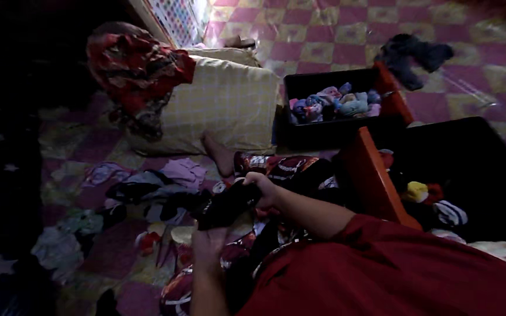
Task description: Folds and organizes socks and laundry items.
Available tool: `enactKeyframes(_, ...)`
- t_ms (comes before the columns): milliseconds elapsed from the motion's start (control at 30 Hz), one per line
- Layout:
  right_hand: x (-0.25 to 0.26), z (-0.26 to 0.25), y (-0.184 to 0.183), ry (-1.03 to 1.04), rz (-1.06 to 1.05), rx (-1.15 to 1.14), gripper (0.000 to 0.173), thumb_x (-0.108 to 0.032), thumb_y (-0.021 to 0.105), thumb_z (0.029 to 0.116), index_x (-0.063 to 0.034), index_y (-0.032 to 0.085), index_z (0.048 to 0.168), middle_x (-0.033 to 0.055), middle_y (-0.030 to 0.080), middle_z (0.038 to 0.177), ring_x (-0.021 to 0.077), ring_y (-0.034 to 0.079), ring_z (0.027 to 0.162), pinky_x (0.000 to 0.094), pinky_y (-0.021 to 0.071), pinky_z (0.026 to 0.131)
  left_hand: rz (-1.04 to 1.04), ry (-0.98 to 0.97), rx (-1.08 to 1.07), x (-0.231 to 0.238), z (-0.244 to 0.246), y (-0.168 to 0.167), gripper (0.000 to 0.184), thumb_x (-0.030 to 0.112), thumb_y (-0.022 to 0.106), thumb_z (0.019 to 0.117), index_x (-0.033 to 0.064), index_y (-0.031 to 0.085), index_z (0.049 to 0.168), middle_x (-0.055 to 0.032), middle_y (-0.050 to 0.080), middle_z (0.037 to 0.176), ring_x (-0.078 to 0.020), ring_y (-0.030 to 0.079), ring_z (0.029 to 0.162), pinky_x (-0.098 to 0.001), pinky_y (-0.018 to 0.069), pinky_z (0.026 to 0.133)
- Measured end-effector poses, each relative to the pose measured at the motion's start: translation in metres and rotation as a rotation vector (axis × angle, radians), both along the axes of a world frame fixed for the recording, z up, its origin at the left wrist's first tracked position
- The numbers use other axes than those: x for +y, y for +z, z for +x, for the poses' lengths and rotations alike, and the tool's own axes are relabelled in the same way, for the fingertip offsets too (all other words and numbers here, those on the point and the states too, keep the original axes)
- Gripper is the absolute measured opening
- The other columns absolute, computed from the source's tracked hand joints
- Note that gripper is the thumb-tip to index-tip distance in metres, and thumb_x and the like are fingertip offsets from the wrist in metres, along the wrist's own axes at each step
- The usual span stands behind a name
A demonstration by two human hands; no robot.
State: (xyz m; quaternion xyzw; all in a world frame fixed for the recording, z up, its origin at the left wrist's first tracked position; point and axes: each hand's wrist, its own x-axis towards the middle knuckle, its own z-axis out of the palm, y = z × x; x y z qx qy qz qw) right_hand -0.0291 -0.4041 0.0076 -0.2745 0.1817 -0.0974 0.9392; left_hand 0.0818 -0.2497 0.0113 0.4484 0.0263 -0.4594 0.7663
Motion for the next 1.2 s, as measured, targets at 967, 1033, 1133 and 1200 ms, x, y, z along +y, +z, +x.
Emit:
enactKeyframes(967,-0.022,-0.029,0.005,-0.048,-0.391,0.229,0.030,-0.015,0.049,0.0966,-0.0126,0.054,0.126,0.0011,0.068,0.096,0.0092,0.066,0.075,0.0270,0.0571,0.061,-0.074,-0.107,-0.305,0.002,-0.017,0.033,0.027,0.014,0.053,0.0938,0.0116,0.054,0.121,-0.0006,0.070,0.103,-0.0125,0.068,0.096,-0.0363,0.0585,0.086)
enactKeyframes(1033,-0.021,-0.028,0.005,-0.046,-0.418,0.222,0.026,-0.015,0.047,0.0996,-0.0127,0.053,0.125,0.0002,0.067,0.093,0.0077,0.063,0.069,0.0238,0.0540,0.057,-0.069,-0.115,-0.297,0.004,-0.015,0.033,0.030,0.005,0.051,0.0898,0.0103,0.053,0.120,-0.0018,0.068,0.102,-0.0131,0.068,0.093,-0.0362,0.0584,0.085)
enactKeyframes(1133,-0.016,-0.027,0.005,-0.049,-0.494,0.200,0.020,-0.012,0.046,0.1051,-0.0107,0.052,0.124,-0.0009,0.066,0.090,0.0048,0.059,0.062,0.0201,0.0500,0.052,-0.092,-0.107,-0.274,0.008,-0.015,0.031,0.032,0.000,0.051,0.0876,0.0096,0.054,0.118,-0.0029,0.069,0.101,-0.0138,0.069,0.092,-0.0361,0.0592,0.084)
enactKeyframes(1200,-0.014,-0.025,0.004,-0.052,-0.531,0.188,0.020,-0.010,0.047,0.1056,-0.0091,0.051,0.125,-0.0007,0.065,0.090,0.0036,0.055,0.058,0.0189,0.0465,0.050,-0.098,-0.110,-0.269,0.009,-0.015,0.032,0.026,0.008,0.049,0.0933,0.0100,0.055,0.119,-0.0031,0.069,0.102,-0.0139,0.069,0.094,-0.0365,0.0589,0.085)
